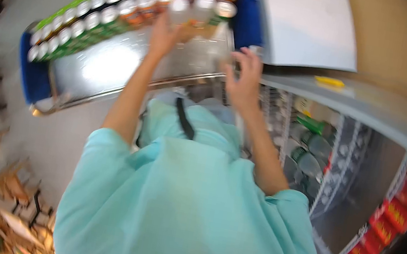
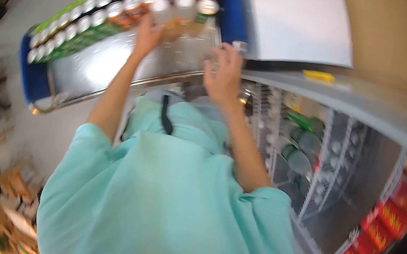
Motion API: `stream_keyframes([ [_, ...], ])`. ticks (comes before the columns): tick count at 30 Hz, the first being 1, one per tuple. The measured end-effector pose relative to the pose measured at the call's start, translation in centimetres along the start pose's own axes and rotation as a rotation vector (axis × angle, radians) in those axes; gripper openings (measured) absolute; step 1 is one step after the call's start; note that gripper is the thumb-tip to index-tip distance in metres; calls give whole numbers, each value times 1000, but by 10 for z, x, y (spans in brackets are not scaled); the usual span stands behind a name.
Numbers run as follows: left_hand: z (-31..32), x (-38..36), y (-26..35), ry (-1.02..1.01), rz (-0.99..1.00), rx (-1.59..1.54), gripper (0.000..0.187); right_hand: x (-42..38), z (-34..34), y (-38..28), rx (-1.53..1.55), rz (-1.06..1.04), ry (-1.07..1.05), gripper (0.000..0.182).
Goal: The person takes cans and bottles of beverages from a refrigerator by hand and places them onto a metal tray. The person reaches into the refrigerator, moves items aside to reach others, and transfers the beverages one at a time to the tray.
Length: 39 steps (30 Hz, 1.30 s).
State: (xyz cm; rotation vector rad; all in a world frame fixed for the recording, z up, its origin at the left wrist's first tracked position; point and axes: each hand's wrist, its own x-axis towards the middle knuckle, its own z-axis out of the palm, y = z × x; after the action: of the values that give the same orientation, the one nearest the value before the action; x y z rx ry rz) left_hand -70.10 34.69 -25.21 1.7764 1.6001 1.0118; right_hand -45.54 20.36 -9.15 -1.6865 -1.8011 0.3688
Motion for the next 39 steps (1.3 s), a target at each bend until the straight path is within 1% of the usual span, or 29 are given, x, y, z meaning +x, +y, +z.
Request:
stream_keyframes([
  [1, 8, -2, -13, 39, 41, 64, 74, -14, -10, 1, -17, 27, 47, 35],
  [2, 0, -2, -6, -48, -77, -47, 74, -26, -21, 2, 16, 94, 66, 35],
  [3, 2, -8, -10, -26, -91, -176, 72, -36, -35, 3, 52, 159, 94, 35],
  [4, -1, -15, -1, 11, -140, -233, 72, -45, -48, 2, 16, 179, 158, 34],
  [5, -1, -19, -7, -18, -210, -204, 67, -54, -64, 2, -5, 186, 222, 33],
  [7, -7, -34, 23, -43, -222, -155, 55, -64, -103, -5, 79, 262, 333, 31],
  [8, -3, -41, 36, -70, -192, -190, 46, -65, -115, -11, 140, 295, 377, 30],
  [10, 4, -53, 79, -221, -126, -303, 39, -65, -141, -11, 88, 214, 529, 29],
  [11, 6, -61, 107, -297, -95, -352, 36, -67, -155, -10, 64, 175, 603, 28],
  [13, 6, -75, 177, -511, -17, -414, 28, -67, -186, -6, 37, 164, 716, 26],
  [15, 6, -90, 244, -693, 120, -541, 24, -67, -215, 3, 19, 157, 822, 25],
  [17, 13, -104, 294, -817, 205, -599, 23, -66, -246, 18, 50, 193, 890, 24],
  [18, 16, -110, 320, -852, 270, -633, 23, -65, -262, 29, 66, 210, 922, 24],
  [20, 23, -118, 367, -910, 387, -712, 25, -60, -296, 62, 65, 307, 952, 23],
  [21, 29, -121, 387, -936, 440, -757, 26, -56, -314, 79, -6, 275, 982, 23],
  [22, 35, -122, 406, -940, 494, -775, 27, -52, -328, 93, -75, 244, 1007, 23],
  [23, 43, -125, 423, -946, 545, -790, 29, -49, -340, 97, -104, 293, 1002, 29],
  [25, 70, -130, 451, -861, 640, -755, 32, -36, -367, 101, -162, 384, 993, 46],
  [26, 84, -131, 463, -819, 685, -736, 33, -33, -374, 116, -227, 363, 964, 52],
  [27, 99, -131, 475, -778, 695, -748, 35, -28, -381, 133, -290, 338, 936, 58],
  [29, 124, -130, 492, -705, 704, -767, 39, -26, -380, 145, -334, 338, 914, 69],
  [30, 134, -127, 499, -674, 704, -741, 40, -21, -380, 145, -319, 356, 924, 72],
  [32, 153, -123, 513, -611, 699, -693, 45, -21, -383, 155, -310, 323, 896, 75],
  [34, 176, -122, 521, -575, 646, -664, 49, -24, -386, 162, -368, 358, 852, 72],
  [37, 202, -118, 529, -522, 612, -600, 56, -31, -398, 187, -381, 271, 758, 52],
  [39, 208, -120, 532, -521, 580, -560, 59, -38, -398, 193, -290, 293, 777, 44],
])
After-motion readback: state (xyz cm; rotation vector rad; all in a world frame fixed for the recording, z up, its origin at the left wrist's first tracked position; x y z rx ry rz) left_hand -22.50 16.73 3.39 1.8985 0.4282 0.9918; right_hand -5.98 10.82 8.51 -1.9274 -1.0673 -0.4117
